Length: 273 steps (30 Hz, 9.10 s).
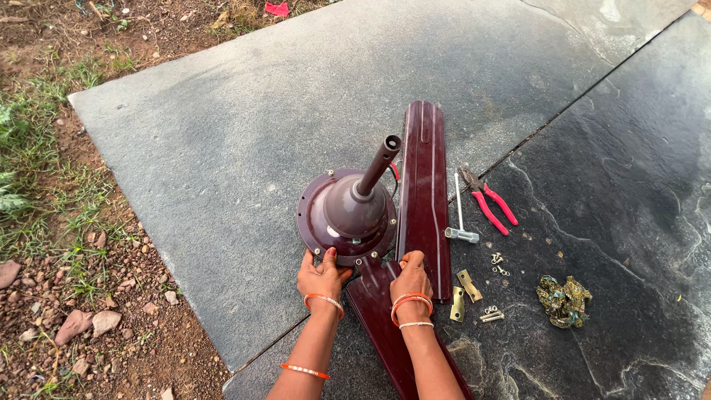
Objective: The person works on a ceiling fan motor and blades laid on a stone slab outdoors. They use a socket wrench to loosen fasteners on the motor housing, handle small screws and mounting hardware, and reposition the blade assembly while tightening components by hand and with the wrench.
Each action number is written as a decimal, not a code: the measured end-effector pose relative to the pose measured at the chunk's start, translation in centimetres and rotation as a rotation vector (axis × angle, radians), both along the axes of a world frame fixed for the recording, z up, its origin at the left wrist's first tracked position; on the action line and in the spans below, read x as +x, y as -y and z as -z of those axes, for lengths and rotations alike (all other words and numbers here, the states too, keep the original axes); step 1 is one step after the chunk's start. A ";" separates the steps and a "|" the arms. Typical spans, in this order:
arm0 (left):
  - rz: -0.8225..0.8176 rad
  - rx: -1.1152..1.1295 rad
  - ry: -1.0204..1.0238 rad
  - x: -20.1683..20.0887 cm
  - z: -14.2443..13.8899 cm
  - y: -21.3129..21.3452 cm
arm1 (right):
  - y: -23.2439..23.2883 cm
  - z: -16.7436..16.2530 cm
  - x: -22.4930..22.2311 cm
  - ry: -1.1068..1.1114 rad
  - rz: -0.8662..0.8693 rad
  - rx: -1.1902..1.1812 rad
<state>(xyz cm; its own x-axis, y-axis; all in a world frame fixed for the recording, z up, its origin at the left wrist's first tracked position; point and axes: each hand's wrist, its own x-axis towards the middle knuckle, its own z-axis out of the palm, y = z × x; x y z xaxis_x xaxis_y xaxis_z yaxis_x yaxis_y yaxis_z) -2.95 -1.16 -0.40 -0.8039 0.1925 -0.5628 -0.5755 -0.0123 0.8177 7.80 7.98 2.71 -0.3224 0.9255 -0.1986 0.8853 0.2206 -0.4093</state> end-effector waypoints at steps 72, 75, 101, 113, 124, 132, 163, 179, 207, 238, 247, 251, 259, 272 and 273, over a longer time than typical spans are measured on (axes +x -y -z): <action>-0.018 0.092 0.062 0.3 0.7 -0.6 | 0.7 -1.2 -0.2 -0.509 -0.525 0.344; -0.024 0.076 0.072 0.3 0.7 -0.7 | 0.6 -1.3 -0.4 -0.502 -0.532 0.341; -0.027 0.106 0.079 0.4 1.2 -0.9 | 0.1 -2.3 -0.9 -0.414 -0.813 0.571; -0.029 0.095 0.094 0.4 0.9 -0.7 | -0.6 -1.3 -1.2 -0.346 -0.729 0.489; -0.015 0.104 0.103 0.4 0.7 -0.7 | -0.9 -1.9 -0.9 -0.338 -0.724 0.367; -0.018 0.103 0.090 0.4 1.1 -0.6 | -1.3 -1.9 -0.6 -0.339 -0.782 0.422; 0.249 0.091 0.078 1.5 3.0 1.4 | -1.3 -2.8 -1.3 -0.240 -0.722 0.350; 0.210 0.315 0.177 1.4 2.6 0.4 | -2.1 -2.0 -0.7 -0.288 -0.760 0.296; 0.188 0.340 0.188 1.4 3.4 0.3 | -1.4 -2.7 -0.9 -0.294 -0.687 0.271; 0.205 0.279 0.184 1.0 2.0 0.8 | -12.7 -5.5 0.6 0.226 0.234 0.185; 0.206 0.280 0.168 1.3 2.5 0.6 | -12.1 -4.2 6.7 -0.148 0.173 0.214; 0.202 0.277 0.157 1.2 2.7 0.4 | -10.5 -7.1 10.4 -0.234 -0.120 0.190; 0.213 0.272 0.146 1.0 2.5 -0.1 | -7.4 -11.9 9.4 0.067 -0.811 0.340; 0.197 0.308 0.148 1.3 1.6 -0.4 | -6.4 -14.1 3.1 0.202 -1.161 0.738; 0.199 0.306 0.148 1.3 1.6 -0.4 | -6.4 -14.2 2.8 0.220 -1.170 0.747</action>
